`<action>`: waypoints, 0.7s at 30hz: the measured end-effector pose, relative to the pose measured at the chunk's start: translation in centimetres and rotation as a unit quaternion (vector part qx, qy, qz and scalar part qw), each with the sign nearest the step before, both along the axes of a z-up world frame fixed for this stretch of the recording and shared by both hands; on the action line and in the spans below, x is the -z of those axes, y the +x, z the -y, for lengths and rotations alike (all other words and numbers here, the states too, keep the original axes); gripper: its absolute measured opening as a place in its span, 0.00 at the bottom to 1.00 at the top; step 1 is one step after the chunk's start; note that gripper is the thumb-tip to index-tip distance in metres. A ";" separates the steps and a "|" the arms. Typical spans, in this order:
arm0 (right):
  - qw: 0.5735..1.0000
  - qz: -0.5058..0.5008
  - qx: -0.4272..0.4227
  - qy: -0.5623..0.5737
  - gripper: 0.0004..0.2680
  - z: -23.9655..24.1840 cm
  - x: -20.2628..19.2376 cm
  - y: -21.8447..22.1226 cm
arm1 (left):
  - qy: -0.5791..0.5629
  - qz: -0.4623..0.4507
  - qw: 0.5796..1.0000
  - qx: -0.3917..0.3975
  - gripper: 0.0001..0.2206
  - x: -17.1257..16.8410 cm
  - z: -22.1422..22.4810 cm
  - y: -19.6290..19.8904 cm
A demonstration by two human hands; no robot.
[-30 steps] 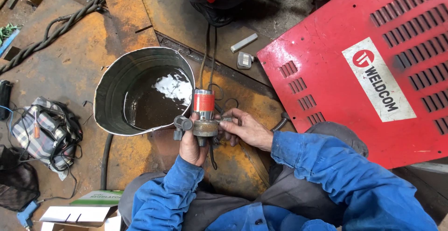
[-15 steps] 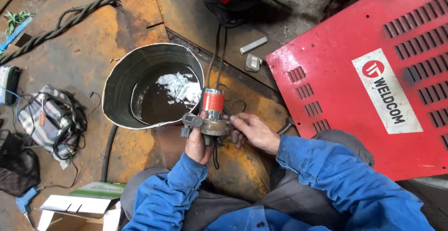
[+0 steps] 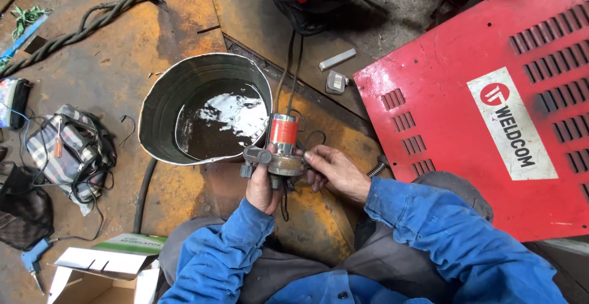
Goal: Inspecting and handling a CO2 regulator in a workshop environment.
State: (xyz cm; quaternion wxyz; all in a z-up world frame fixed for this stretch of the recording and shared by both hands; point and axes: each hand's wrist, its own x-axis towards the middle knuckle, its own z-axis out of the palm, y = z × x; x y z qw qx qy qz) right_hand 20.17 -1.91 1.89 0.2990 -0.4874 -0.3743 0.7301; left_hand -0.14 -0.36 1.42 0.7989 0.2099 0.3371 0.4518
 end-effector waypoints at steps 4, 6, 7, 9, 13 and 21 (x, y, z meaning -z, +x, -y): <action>1.000 -0.019 0.013 0.004 0.13 0.0 0.1 0.0 | 0.002 0.004 1.000 0.003 0.26 0.6 -0.1 0.0; 0.999 -0.044 0.028 0.008 0.11 0.0 0.4 -0.1 | 0.002 0.006 1.000 0.007 0.26 0.7 0.1 -0.1; 0.999 -0.045 0.026 0.009 0.11 0.0 0.5 0.0 | 0.003 0.006 1.000 0.005 0.26 0.7 0.0 0.0; 0.997 -0.058 0.036 0.022 0.11 0.1 0.8 0.0 | 0.000 0.004 1.000 0.001 0.25 0.8 -0.1 0.1; 0.996 -0.068 0.039 0.030 0.12 0.1 1.3 0.1 | 0.005 0.008 1.000 -0.016 0.25 1.2 0.2 0.1; 0.998 -0.036 0.032 0.039 0.13 -0.2 1.0 0.3 | 0.012 0.027 0.999 -0.018 0.24 2.2 0.0 0.1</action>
